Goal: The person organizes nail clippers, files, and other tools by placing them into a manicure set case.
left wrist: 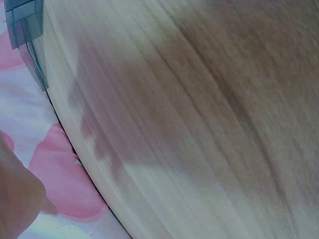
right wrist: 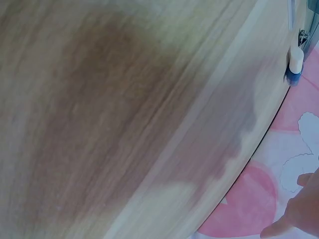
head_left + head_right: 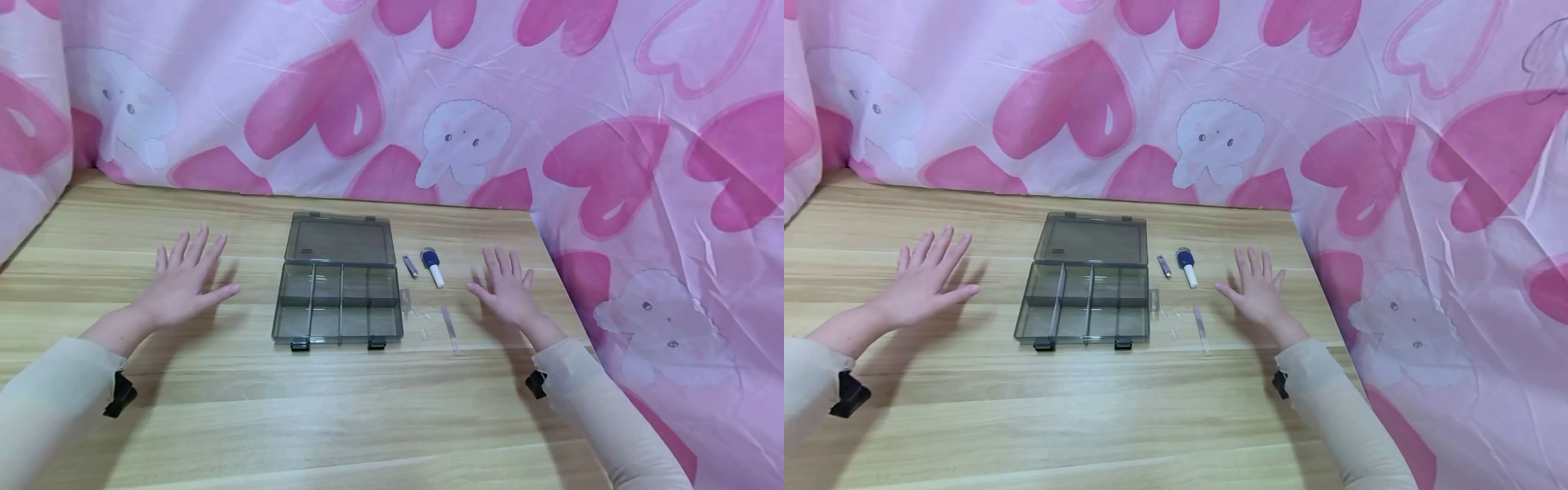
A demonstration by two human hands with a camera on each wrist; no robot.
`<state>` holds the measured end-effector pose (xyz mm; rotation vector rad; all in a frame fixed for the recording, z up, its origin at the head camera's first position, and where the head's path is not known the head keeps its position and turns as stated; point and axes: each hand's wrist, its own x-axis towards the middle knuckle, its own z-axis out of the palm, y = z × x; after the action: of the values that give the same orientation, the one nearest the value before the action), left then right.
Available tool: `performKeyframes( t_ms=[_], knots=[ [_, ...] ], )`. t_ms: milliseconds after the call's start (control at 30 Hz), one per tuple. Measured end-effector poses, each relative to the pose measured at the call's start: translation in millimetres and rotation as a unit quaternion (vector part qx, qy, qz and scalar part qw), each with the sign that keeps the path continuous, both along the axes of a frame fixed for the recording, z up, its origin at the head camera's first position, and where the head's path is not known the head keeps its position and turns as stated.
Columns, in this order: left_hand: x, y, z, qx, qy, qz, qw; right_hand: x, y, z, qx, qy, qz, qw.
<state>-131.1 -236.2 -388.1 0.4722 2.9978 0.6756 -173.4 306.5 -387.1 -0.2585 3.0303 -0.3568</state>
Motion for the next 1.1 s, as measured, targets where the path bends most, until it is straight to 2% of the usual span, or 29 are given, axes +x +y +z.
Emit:
performKeyframes(
  t_ms=[400, 600, 700, 800, 900, 1100],
  knots=[
    [-1.2, 4, 0.7, -0.008, -0.016, 0.000, 0.9998, 0.2, 1, 0.5, -0.014, 0.012, 0.010, 1.000],
    [-1.1, 8, 1.1, 0.015, -0.027, -0.006, 0.9995, -5.4, -1, -0.6, -0.033, 0.023, 0.013, 0.999],
    [-1.8, 12, 0.6, 0.042, -0.042, -0.014, 0.9981, -9.4, -4, -0.6, -0.049, 0.014, 0.006, 0.999],
    [-2.8, 16, 0.5, 0.096, -0.066, -0.032, 0.9927, -14.6, -8, 0.3, -0.079, -0.001, -0.003, 0.997],
    [-2.3, 21, -0.7, 0.151, -0.098, -0.045, 0.9827, -19.2, -12, -0.4, -0.107, -0.022, -0.010, 0.994],
    [1.1, 33, -3.6, 0.201, -0.142, -0.045, 0.9681, -26.1, -17, -1.9, -0.140, -0.045, -0.016, 0.989]
  ],
)
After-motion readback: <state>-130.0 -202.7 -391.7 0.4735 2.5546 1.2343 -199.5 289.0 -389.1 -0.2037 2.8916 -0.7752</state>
